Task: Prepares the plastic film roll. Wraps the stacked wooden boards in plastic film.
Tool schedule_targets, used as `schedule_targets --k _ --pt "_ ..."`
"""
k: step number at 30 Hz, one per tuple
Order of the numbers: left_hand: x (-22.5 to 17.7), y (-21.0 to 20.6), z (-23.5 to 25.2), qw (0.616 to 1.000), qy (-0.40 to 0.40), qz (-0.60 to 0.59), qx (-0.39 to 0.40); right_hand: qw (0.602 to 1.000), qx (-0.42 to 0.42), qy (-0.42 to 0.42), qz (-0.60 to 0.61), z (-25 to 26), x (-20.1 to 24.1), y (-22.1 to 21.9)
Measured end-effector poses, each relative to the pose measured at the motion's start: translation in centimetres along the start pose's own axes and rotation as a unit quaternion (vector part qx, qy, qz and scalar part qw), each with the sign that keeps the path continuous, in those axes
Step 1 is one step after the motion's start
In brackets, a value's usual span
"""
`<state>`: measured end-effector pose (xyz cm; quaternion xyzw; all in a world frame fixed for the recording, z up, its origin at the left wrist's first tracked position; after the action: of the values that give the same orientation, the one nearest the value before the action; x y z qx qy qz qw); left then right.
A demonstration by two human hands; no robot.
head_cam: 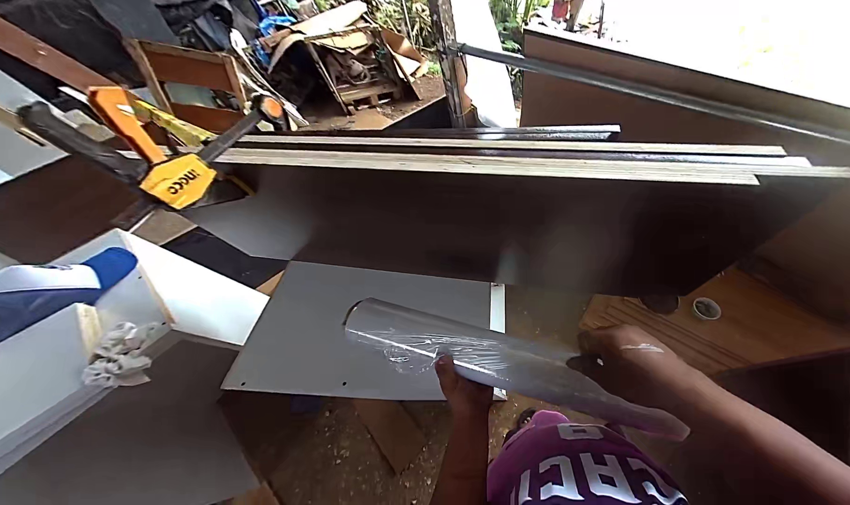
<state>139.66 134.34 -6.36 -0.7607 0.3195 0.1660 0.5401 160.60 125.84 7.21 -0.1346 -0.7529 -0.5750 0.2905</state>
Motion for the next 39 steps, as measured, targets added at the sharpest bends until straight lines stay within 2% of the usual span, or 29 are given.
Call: schedule_targets --k 2,5,8,11,13,15,17,19,20,22,26,31,32,34,37,39 --pt "-0.2 0.0 0.3 0.999 -0.002 0.027 -0.021 0.997 -0.023 0.042 0.059 0.3 -0.5 0.4" --pt "-1.2 0.1 0.7 0.996 -0.019 0.082 -0.041 0.980 0.043 0.071 0.180 1.6 -3.8 -1.3" --pt "-2.5 0.3 0.6 0.992 -0.039 0.108 -0.055 0.961 0.105 0.064 0.248 2.5 -6.5 -3.9" --pt "-2.5 0.7 1.3 0.993 -0.034 0.098 -0.050 0.976 0.101 0.011 0.192 3.2 -6.9 -4.4" --pt "-2.0 0.9 2.1 0.996 -0.028 0.078 -0.034 0.985 0.114 -0.066 0.107 3.0 -5.4 -3.2" --pt "-1.4 0.9 2.5 0.998 -0.015 0.061 -0.021 0.986 0.112 -0.090 0.081 2.2 -3.9 -1.5" --pt "-1.0 0.8 2.3 0.998 -0.009 0.067 -0.011 0.982 0.076 -0.003 0.170 1.7 -4.0 -0.6" --pt "-1.0 1.0 2.0 0.997 -0.023 0.077 -0.010 0.931 0.045 0.108 0.344 1.7 -5.7 -1.9" --pt "-1.3 0.9 1.9 0.996 -0.034 0.087 -0.016 0.905 0.050 0.132 0.402 1.5 -6.8 -2.8" --pt "-2.0 0.8 1.7 0.993 -0.058 0.096 -0.027 0.884 0.053 0.125 0.447 0.8 -9.0 -4.4" --pt "-3.4 1.0 1.7 0.992 -0.091 0.091 0.003 0.890 0.024 0.051 0.452 -2.0 -11.8 -5.2" --pt "-3.3 1.0 2.3 0.991 -0.079 0.083 0.066 0.928 0.103 0.065 0.353 -3.7 -10.9 -4.6" --pt "-3.2 0.9 2.4 0.991 -0.079 0.082 0.067 0.931 0.096 0.060 0.348 -4.0 -11.0 -4.5" --pt "-3.1 0.8 2.4 0.991 -0.080 0.087 0.067 0.915 0.016 0.064 0.398 -4.7 -11.7 -3.9" --pt "-3.0 0.4 2.1 0.989 -0.091 0.107 0.057 0.840 -0.160 0.112 0.506 -5.9 -11.4 -2.4" --pt "-2.8 0.4 1.6 0.987 -0.083 0.132 0.036 0.810 -0.257 0.136 0.509 -6.9 -9.9 -1.5"
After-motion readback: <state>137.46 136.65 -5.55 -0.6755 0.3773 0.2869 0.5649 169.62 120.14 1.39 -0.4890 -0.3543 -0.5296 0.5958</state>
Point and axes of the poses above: each hand's wrist, its own z-axis towards the middle knuckle, its own y-axis out of the back of the hand, x = y × z, the point moved 6 cm from there along z, towards the middle knuckle, and after that the axes turned 15 degrees about y, right-handed, at the moved point
